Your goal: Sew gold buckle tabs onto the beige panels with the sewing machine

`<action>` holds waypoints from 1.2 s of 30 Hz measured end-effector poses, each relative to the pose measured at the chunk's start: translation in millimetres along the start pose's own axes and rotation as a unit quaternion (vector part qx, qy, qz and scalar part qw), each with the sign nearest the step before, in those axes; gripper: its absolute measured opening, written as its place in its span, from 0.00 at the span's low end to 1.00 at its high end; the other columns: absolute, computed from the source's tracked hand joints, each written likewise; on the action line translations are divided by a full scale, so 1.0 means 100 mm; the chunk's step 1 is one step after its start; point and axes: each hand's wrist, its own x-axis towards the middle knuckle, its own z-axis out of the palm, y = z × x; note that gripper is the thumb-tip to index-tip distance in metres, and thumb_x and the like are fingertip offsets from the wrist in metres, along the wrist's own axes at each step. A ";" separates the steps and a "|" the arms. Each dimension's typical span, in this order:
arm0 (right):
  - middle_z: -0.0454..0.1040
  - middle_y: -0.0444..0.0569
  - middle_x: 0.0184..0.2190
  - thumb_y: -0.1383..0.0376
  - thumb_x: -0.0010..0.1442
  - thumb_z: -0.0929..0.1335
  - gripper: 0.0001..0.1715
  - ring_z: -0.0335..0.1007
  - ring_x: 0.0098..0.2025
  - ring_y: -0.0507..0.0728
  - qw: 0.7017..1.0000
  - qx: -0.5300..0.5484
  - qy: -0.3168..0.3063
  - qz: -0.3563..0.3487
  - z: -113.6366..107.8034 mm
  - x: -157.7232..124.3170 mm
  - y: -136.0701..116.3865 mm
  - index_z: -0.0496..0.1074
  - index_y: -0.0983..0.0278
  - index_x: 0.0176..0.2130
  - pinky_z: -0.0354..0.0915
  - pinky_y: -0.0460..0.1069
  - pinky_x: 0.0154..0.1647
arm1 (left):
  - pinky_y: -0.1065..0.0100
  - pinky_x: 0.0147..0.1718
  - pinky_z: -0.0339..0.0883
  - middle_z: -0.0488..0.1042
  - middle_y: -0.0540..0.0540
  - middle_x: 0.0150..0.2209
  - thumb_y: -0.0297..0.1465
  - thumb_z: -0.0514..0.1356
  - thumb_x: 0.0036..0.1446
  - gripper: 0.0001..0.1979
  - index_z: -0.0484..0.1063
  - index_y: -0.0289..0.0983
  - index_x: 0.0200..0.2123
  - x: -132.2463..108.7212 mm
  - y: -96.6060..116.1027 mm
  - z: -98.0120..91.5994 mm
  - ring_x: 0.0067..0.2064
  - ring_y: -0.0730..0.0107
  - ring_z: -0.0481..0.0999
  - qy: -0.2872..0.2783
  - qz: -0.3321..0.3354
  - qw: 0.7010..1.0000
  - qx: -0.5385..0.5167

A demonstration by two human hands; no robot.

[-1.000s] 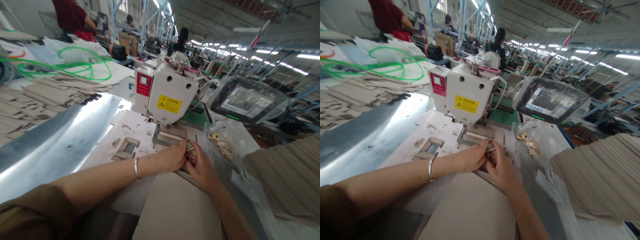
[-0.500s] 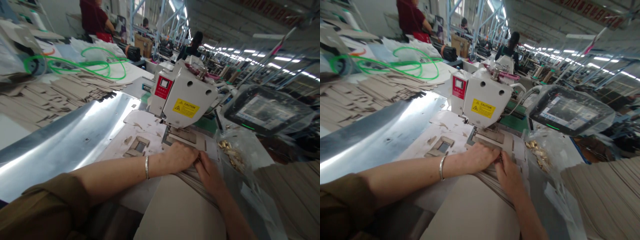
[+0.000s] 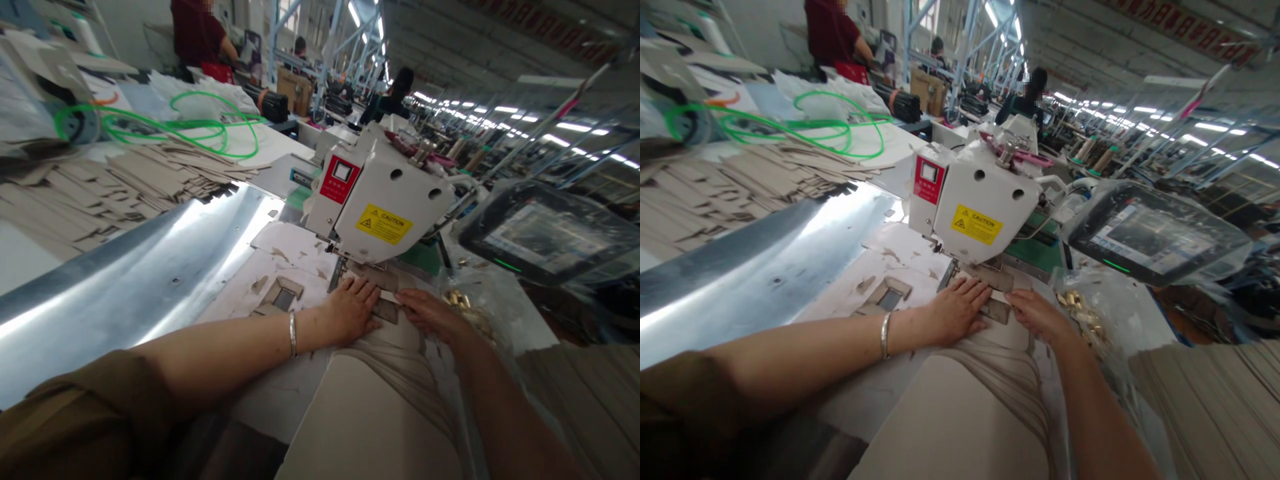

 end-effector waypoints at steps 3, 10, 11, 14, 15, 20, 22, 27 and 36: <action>0.48 0.31 0.13 0.44 0.46 0.72 0.27 0.37 0.14 0.45 0.999 -0.007 -0.031 0.022 -0.08 0.07 -0.09 0.60 0.60 0.31 0.31 0.43 0.17 | 0.50 0.62 0.50 0.60 0.33 0.64 0.48 0.50 0.65 0.35 0.57 0.25 0.64 0.00 0.01 0.00 0.65 0.46 0.58 0.006 -0.008 1.000 0.013; 0.49 0.31 0.13 0.46 0.46 0.73 0.26 0.37 0.15 0.45 0.998 -0.035 -0.034 0.042 -0.12 0.21 -0.19 0.60 0.60 0.31 0.31 0.43 0.18 | 0.51 0.63 0.51 0.58 0.28 0.65 0.50 0.50 0.64 0.38 0.57 0.23 0.64 0.01 0.02 0.02 0.66 0.44 0.57 -0.015 -0.029 0.999 0.040; 0.49 0.32 0.13 0.46 0.47 0.72 0.26 0.38 0.15 0.45 0.998 -0.035 -0.036 0.040 -0.11 0.22 -0.18 0.60 0.60 0.31 0.32 0.43 0.18 | 0.50 0.63 0.50 0.57 0.27 0.65 0.50 0.50 0.64 0.39 0.57 0.22 0.64 0.01 0.03 0.02 0.66 0.43 0.57 -0.021 -0.034 0.998 0.044; 0.50 0.32 0.13 0.45 0.49 0.71 0.24 0.39 0.15 0.45 0.998 -0.046 -0.024 0.040 -0.05 0.25 -0.14 0.62 0.60 0.32 0.34 0.43 0.17 | 0.48 0.63 0.51 0.57 0.25 0.65 0.50 0.50 0.64 0.39 0.57 0.21 0.63 0.02 0.05 -0.02 0.66 0.41 0.57 -0.035 -0.048 0.997 0.048; 0.51 0.33 0.14 0.46 0.50 0.71 0.23 0.40 0.15 0.45 0.998 -0.050 -0.011 0.040 -0.03 0.25 -0.14 0.63 0.60 0.32 0.35 0.43 0.17 | 0.48 0.63 0.51 0.57 0.25 0.65 0.50 0.50 0.64 0.39 0.58 0.21 0.63 0.02 0.06 -0.03 0.66 0.41 0.57 -0.037 -0.054 0.997 0.047; 0.54 0.34 0.14 0.50 0.53 0.71 0.19 0.44 0.14 0.45 0.995 -0.064 0.049 0.057 0.05 0.18 -0.20 0.65 0.61 0.32 0.38 0.42 0.16 | 0.51 0.62 0.53 0.59 0.28 0.64 0.49 0.53 0.63 0.36 0.60 0.23 0.62 0.04 0.02 -0.07 0.65 0.44 0.59 -0.040 -0.063 0.997 0.016; 0.57 0.35 0.13 0.50 0.53 0.72 0.19 0.45 0.14 0.45 0.994 -0.068 0.067 0.054 0.05 0.15 -0.22 0.66 0.61 0.31 0.38 0.42 0.15 | 0.52 0.61 0.54 0.60 0.29 0.64 0.47 0.54 0.63 0.35 0.60 0.25 0.62 0.04 -0.02 -0.08 0.65 0.46 0.60 -0.038 -0.055 0.998 -0.002; 0.62 0.40 0.11 0.54 0.55 0.72 0.22 0.48 0.12 0.45 0.986 -0.130 0.097 0.031 0.01 0.19 -0.16 0.62 0.63 0.20 0.41 0.43 0.13 | 0.52 0.61 0.53 0.62 0.30 0.63 0.45 0.54 0.64 0.32 0.61 0.24 0.61 0.04 -0.08 -0.11 0.64 0.47 0.60 -0.037 -0.038 0.998 -0.026; 0.64 0.45 0.11 0.54 0.55 0.72 0.26 0.50 0.11 0.45 0.987 -0.134 0.061 0.058 -0.10 0.24 -0.05 0.65 0.65 0.15 0.44 0.43 0.12 | 0.53 0.59 0.55 0.63 0.28 0.61 0.44 0.55 0.64 0.31 0.62 0.24 0.59 0.06 -0.05 -0.10 0.63 0.47 0.62 -0.025 -0.042 0.998 -0.026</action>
